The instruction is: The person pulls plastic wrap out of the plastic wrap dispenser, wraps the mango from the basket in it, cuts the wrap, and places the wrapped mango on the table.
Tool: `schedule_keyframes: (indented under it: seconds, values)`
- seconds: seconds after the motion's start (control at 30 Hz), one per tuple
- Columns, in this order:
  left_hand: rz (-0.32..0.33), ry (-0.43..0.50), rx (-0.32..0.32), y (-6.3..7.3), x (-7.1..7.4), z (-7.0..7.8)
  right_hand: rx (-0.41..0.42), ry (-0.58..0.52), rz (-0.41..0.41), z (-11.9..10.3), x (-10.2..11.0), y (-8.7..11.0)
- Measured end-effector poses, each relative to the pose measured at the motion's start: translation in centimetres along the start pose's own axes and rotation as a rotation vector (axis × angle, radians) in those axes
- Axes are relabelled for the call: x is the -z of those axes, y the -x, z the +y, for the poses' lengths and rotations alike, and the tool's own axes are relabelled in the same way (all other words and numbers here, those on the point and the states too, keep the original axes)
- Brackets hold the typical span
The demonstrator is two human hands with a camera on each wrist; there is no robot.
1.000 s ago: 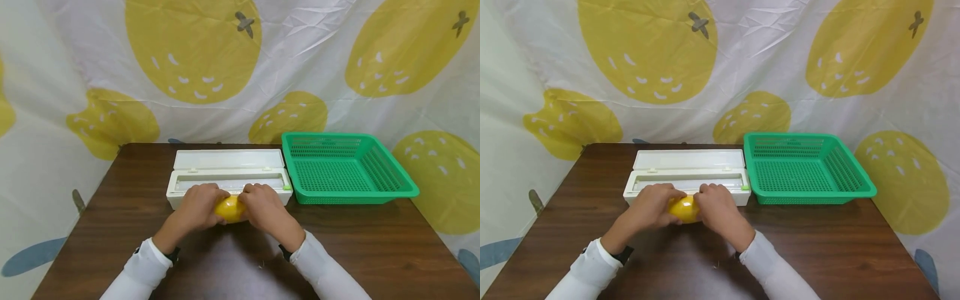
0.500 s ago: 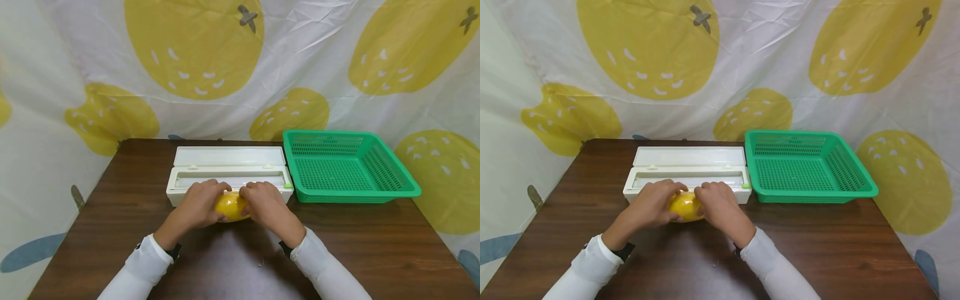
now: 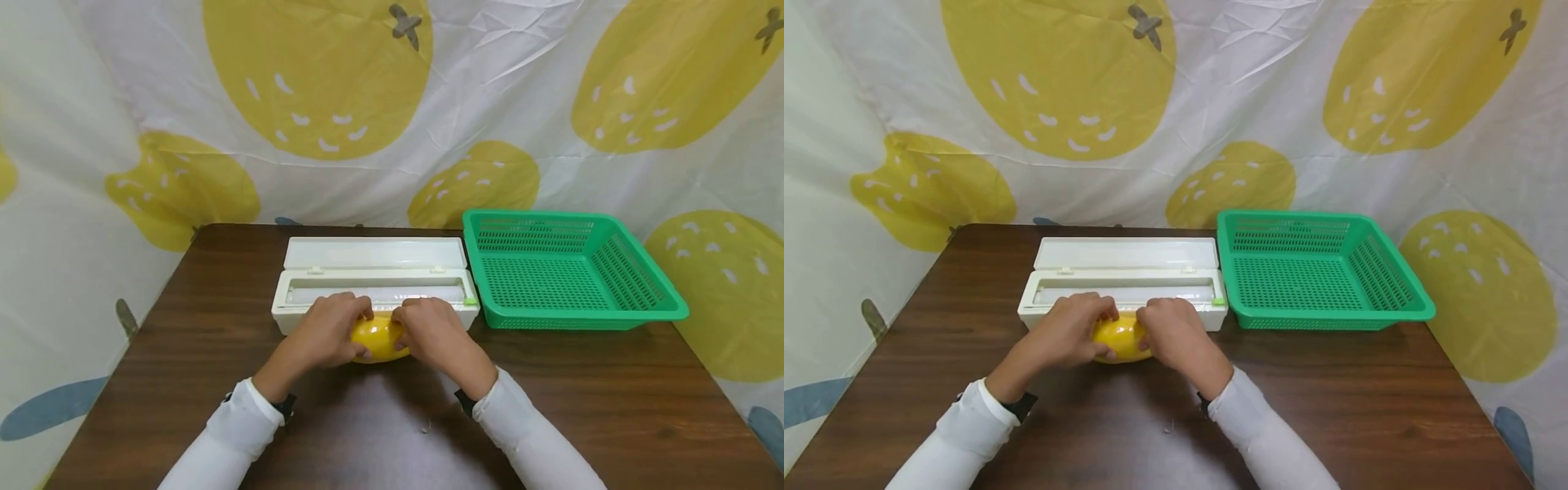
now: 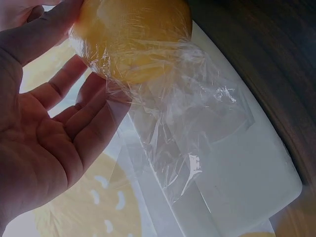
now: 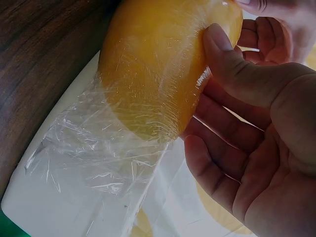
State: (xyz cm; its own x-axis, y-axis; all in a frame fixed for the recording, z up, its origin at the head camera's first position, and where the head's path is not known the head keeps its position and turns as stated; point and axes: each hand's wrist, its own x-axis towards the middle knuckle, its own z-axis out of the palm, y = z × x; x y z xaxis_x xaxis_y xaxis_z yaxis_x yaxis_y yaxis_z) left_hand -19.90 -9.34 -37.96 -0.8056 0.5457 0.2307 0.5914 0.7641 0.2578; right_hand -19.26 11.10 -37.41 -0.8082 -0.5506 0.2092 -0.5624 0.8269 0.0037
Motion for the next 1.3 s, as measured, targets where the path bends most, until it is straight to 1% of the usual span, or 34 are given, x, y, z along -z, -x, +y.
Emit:
schedule_keyframes:
  seconds: [0.13,0.27,0.43,0.53,0.57,0.63,0.7,0.77,0.87,0.97,1.1,1.3]
  values:
    - [-0.009,0.005,0.004,0.0,-0.1,0.0,0.004,-0.010,0.001,0.1,-0.1,0.0]
    - [-0.003,-0.008,0.020,0.1,-0.1,0.3,0.000,-0.009,0.013,0.1,-0.2,0.0]
    - [-0.015,-0.068,0.034,0.6,-0.4,1.5,0.028,0.049,0.043,-0.3,-0.3,0.4]
    - [-0.010,-0.131,0.028,0.9,-0.5,2.5,0.059,0.069,0.063,-0.2,-0.3,0.6]
    - [-0.002,-0.165,0.029,1.0,-0.5,2.7,0.067,0.056,0.071,0.0,-0.3,0.6]
    - [0.017,-0.242,0.032,1.1,-0.5,3.1,0.075,-0.018,0.097,0.6,-0.1,0.7]
    - [0.029,-0.309,0.035,1.1,-0.5,3.2,0.063,-0.128,0.133,1.6,0.1,0.9]
    - [0.033,-0.345,0.039,1.2,-0.5,3.1,0.031,-0.243,0.178,2.6,0.1,1.2]
    - [0.032,-0.335,0.044,1.2,-0.3,3.0,-0.047,-0.376,0.234,3.8,-0.2,2.0]
    - [0.030,-0.291,0.050,1.4,0.0,2.9,-0.105,-0.436,0.267,4.8,-0.9,2.7]
    - [0.009,-0.226,0.039,1.6,0.5,2.8,-0.140,-0.455,0.281,5.8,-1.4,3.1]
    - [-0.023,-0.135,0.003,2.0,1.4,2.7,-0.190,-0.442,0.222,6.6,-1.2,3.1]
